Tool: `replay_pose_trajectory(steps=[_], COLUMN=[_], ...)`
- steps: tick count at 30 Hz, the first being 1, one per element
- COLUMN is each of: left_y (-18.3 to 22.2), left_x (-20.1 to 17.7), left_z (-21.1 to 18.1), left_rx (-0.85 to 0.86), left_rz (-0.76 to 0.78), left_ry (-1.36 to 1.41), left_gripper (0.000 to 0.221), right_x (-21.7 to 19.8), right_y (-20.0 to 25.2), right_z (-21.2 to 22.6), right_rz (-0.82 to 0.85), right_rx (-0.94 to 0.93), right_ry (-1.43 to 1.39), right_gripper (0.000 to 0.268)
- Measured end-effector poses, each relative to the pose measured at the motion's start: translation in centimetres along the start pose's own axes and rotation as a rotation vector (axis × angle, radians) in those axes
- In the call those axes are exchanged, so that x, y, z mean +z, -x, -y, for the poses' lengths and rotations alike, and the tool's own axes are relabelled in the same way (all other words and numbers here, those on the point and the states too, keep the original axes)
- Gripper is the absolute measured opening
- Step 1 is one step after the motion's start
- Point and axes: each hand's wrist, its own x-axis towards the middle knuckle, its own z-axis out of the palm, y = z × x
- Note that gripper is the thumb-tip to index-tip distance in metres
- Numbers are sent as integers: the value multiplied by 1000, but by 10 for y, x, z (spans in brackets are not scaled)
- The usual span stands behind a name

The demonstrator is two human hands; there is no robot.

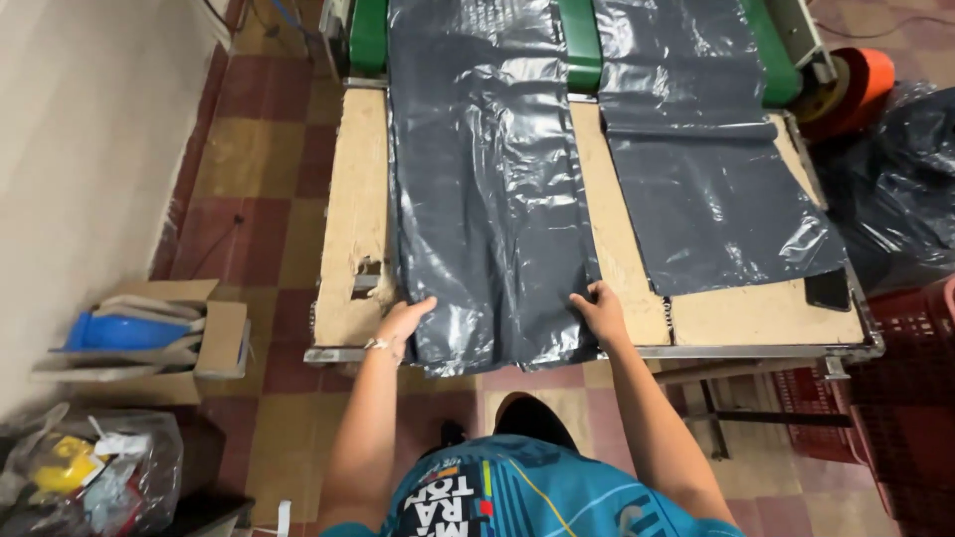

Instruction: Folding plastic bags coming off a conveyor belt and placing them into a storage crate.

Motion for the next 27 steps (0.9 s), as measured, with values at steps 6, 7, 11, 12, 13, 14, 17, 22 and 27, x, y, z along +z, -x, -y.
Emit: replay_pose_trajectory(steps=[6,7,11,12,13,14,17,22,27], left_y=[43,78,214,217,223,229,221,164,-41], left_x=[6,0,-34,-42,-51,-59,-63,-17,27], left_z=[4,-10,-66,-64,-58,-53,-69,-194,-264], left_rx=[189,265,250,248,271,294,463,277,400], left_rz=[-147,-156,-174,-178,-95,-12,206,128,52], left_ry=[153,230,186,188,235,281,305,190,275], left_gripper=[59,61,59,59,73,88,89,63,63], right_x=[-40,-55,-142,-157,-174,-191,-226,-184,-116], right_y=[89,109,165,168,176,182,144,29,-189], right_z=[93,110,103,94,83,72,60,185,183], right_rz=[-79,-59,226,231,346,457,381,312,215], right_rx=[-365,-416,-330,-330,-255,-171,-178,-263,-145], right_ry=[-226,-207,-269,-269,-493,-716,-313,-50,-237], right_gripper=[53,61,34,34,40,48,72,54,14])
